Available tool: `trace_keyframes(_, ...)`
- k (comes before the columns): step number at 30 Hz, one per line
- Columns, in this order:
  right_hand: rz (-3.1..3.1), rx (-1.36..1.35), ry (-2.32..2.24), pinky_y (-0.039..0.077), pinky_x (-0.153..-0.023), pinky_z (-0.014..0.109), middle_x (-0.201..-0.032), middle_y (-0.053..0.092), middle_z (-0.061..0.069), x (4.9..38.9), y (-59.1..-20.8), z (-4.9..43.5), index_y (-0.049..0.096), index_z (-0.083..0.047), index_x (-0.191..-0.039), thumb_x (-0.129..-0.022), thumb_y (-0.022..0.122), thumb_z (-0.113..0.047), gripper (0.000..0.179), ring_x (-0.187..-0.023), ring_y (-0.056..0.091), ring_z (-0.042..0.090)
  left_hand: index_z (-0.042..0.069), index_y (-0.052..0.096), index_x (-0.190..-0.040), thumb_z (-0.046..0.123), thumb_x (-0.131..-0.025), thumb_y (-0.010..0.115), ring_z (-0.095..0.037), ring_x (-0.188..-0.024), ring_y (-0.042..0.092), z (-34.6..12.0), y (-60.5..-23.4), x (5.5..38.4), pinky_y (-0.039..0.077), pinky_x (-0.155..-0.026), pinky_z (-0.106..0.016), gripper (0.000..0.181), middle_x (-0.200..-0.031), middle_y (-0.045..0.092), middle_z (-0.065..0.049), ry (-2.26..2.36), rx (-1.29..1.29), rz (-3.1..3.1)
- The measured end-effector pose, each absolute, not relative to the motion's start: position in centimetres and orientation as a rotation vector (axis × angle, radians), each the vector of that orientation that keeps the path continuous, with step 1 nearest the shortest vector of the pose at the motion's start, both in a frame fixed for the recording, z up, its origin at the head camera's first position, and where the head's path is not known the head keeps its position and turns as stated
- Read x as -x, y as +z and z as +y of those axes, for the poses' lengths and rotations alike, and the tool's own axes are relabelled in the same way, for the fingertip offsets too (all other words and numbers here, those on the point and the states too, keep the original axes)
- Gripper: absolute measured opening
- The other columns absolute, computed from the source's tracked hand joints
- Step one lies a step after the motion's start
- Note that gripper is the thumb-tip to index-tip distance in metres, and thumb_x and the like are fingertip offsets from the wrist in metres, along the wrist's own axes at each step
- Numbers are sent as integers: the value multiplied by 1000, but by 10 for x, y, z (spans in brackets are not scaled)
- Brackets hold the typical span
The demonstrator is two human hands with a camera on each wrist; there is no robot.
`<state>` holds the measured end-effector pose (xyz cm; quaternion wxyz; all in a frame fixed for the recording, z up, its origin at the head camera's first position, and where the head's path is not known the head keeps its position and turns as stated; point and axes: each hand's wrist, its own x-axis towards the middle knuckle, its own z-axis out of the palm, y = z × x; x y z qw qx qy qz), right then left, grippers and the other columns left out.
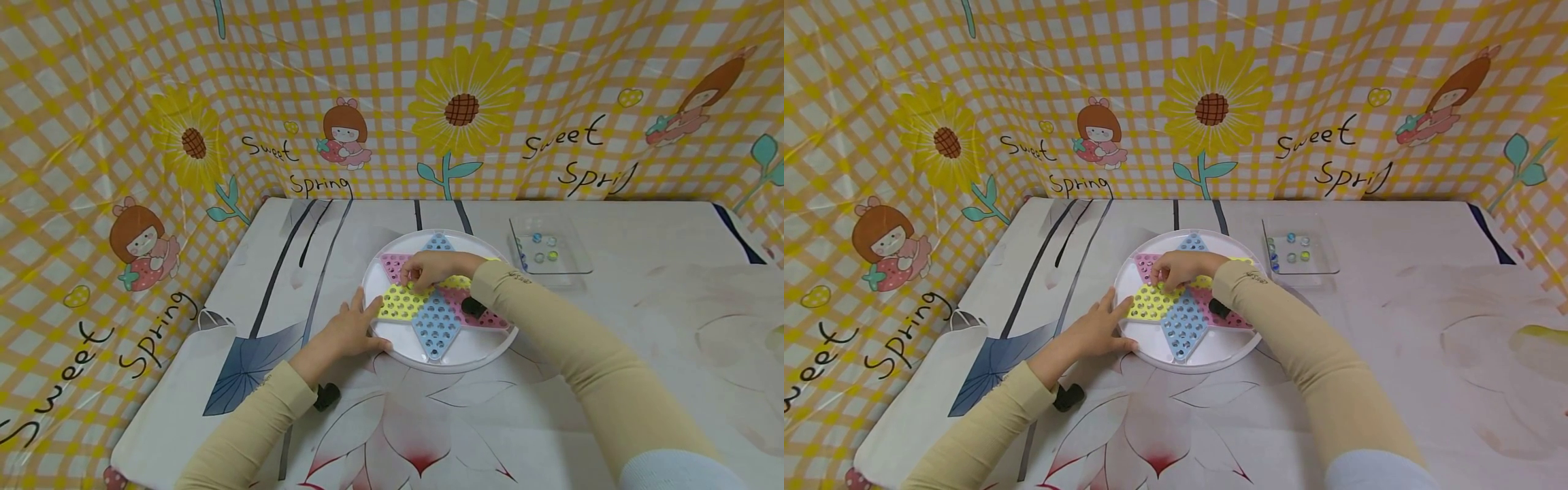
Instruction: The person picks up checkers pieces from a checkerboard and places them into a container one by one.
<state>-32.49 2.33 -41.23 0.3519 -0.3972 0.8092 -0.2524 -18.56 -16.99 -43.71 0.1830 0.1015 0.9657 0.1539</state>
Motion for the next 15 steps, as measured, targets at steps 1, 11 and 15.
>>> trace_keyframes(1,2086,1029,-661,33,-53,19,-66,45,-2,325,-412,24,60,-2,-97,-81,60,-1,17,-55,39,7,16,23,-146,54,-77,64,-53,-128,22,-170,-437,186,38,-94,-56,89,-150,4,-26,438,-287,2724)
trace_keyframes(11,2073,1057,-703,36,-55,20,-70,47,0,323,-404,29,60,-2,-96,-81,61,-1,15,-58,42,9,18,22,-147,54,-76,64,-51,-129,23,-170,-437,186,39,-93,-55,90,-151,3,-24,438,-272,2721)
trace_keyframes(15,2047,1073,-748,38,-57,21,-74,48,1,322,-401,35,59,0,-97,-81,62,-1,16,-63,42,11,18,22,-147,54,-76,64,-51,-129,23,-170,-437,186,39,-93,-55,91,-151,3,-23,439,-267,2721)
